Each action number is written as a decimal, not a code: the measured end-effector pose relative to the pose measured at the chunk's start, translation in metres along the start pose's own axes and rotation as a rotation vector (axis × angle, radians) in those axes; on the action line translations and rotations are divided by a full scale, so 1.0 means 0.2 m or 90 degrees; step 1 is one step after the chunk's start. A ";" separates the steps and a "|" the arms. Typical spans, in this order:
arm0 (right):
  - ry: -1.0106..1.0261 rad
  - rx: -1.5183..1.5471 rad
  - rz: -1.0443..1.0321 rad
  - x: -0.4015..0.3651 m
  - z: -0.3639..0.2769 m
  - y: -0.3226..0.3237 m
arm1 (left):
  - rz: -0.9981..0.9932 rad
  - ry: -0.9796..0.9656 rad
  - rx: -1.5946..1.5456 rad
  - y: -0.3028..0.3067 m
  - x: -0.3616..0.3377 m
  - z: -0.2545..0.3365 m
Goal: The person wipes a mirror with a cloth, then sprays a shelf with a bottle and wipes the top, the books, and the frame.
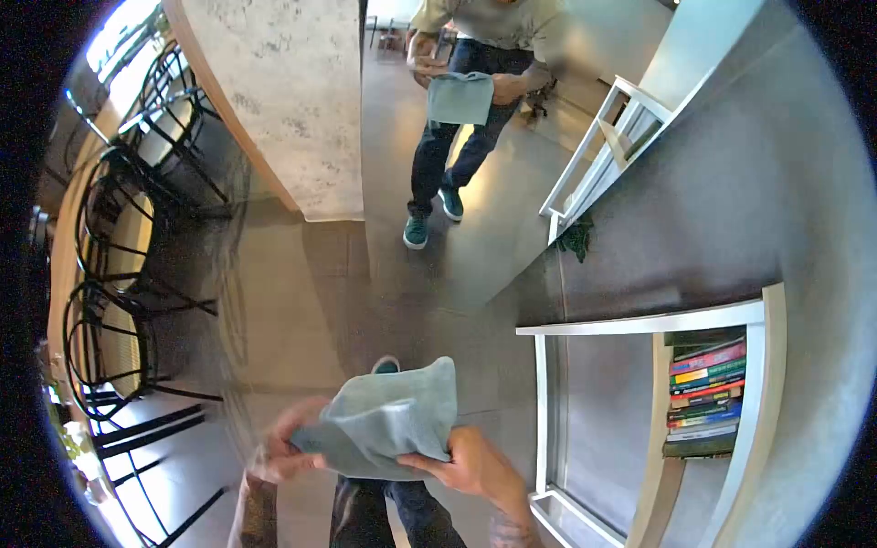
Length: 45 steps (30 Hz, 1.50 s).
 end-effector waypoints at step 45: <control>0.464 -0.584 0.446 1.42 -0.30 0.56 | 0.010 -0.352 -0.229 0.42 1.99 0.85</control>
Point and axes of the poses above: each hand's wrist, its own x-axis towards the middle knuckle, its own y-axis out of the back of the hand, z = x × y, the point moved 4 cm from there along x, towards the middle knuckle, and after that the axes turned 6 degrees about x, right-handed, at the moved point
